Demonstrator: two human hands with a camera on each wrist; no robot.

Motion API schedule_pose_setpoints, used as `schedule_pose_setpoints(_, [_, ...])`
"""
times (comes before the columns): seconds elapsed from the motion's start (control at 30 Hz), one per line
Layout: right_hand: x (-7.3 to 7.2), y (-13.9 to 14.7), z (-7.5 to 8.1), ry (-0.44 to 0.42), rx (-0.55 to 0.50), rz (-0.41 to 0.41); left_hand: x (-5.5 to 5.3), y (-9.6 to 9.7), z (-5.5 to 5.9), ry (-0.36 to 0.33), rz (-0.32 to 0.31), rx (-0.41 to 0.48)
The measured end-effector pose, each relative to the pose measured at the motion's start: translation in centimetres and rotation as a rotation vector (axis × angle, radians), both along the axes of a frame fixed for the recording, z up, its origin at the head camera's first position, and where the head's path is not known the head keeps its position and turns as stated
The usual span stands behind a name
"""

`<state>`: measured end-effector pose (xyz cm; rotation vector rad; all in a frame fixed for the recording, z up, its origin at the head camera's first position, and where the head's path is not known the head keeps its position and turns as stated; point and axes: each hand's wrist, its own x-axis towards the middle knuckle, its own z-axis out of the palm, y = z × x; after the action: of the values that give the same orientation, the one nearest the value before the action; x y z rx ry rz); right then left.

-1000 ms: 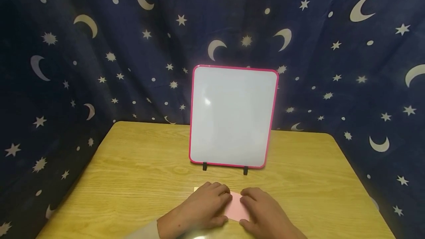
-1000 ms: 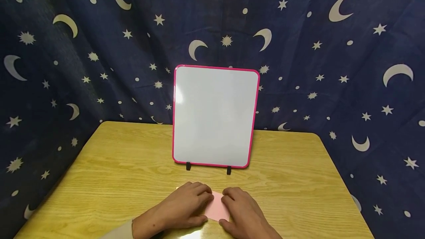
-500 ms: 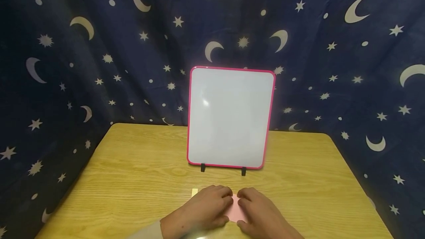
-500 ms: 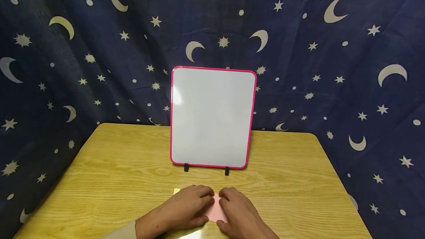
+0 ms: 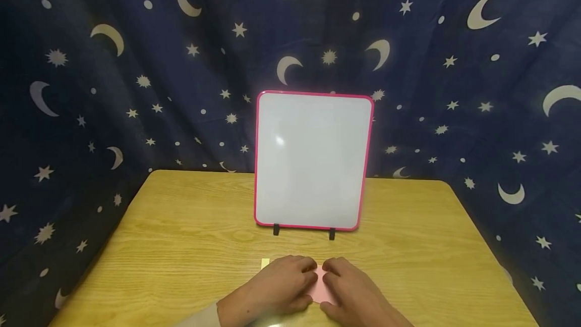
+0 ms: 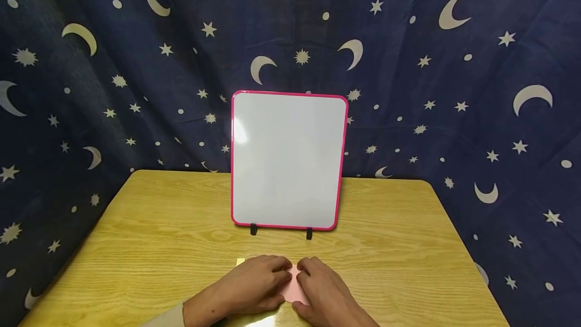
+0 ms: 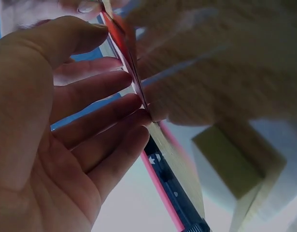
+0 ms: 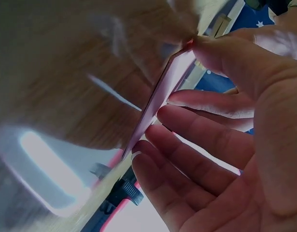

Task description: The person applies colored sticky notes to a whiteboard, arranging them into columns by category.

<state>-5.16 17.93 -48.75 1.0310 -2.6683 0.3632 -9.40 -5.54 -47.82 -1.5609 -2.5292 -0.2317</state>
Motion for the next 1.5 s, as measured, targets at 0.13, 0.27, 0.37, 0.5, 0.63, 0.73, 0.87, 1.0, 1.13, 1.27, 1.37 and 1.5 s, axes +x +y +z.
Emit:
schedule_pose_setpoints(0.13, [0.03,-0.02,0.01,-0.012,0.001,-0.007,-0.10,-0.07,0.14,0.006,-0.015,0.008])
schedule_pose_setpoints(0.27, [0.20,-0.09,-0.04,-0.048,-0.003,-0.022,-0.03,-0.13,0.12,-0.038,-0.006,-0.016])
schedule_pose_setpoints(0.37, [0.26,-0.08,-0.14,-0.061,-0.003,-0.029,0.09,-0.09,-0.07,-0.046,-0.003,-0.012])
schedule_pose_setpoints(0.5, [0.29,-0.09,-0.26,-0.038,-0.001,-0.032,0.16,0.07,-0.20,-0.009,-0.016,0.021])
schedule_pose_setpoints(0.63, [0.34,-0.23,-0.33,0.041,-0.015,-0.030,0.08,0.13,-0.15,0.000,-0.029,0.028])
schedule_pose_setpoints(0.73, [0.40,-0.29,-0.28,0.051,-0.021,-0.031,0.05,0.14,-0.08,-0.009,-0.034,0.029])
schedule_pose_setpoints(0.87, [0.36,-0.43,-0.21,0.027,-0.035,-0.025,0.08,0.07,0.01,-0.026,-0.038,0.038])
schedule_pose_setpoints(1.0, [0.30,-0.55,-0.29,0.041,-0.038,-0.014,0.14,-0.02,0.05,-0.041,-0.033,0.039])
schedule_pose_setpoints(1.13, [0.29,-0.57,-0.47,0.078,-0.033,-0.010,0.21,-0.07,0.06,-0.061,-0.021,0.024])
schedule_pose_setpoints(1.27, [0.24,-0.60,-0.58,0.104,-0.036,-0.007,0.26,-0.02,-0.02,-0.055,-0.010,0.025])
schedule_pose_setpoints(1.37, [0.23,-0.66,-0.61,0.119,-0.040,-0.006,0.27,0.08,-0.13,-0.035,-0.013,0.036])
schedule_pose_setpoints(1.5, [0.37,-0.76,-0.62,0.124,-0.051,-0.011,0.33,0.12,-0.09,-0.019,-0.023,0.040])
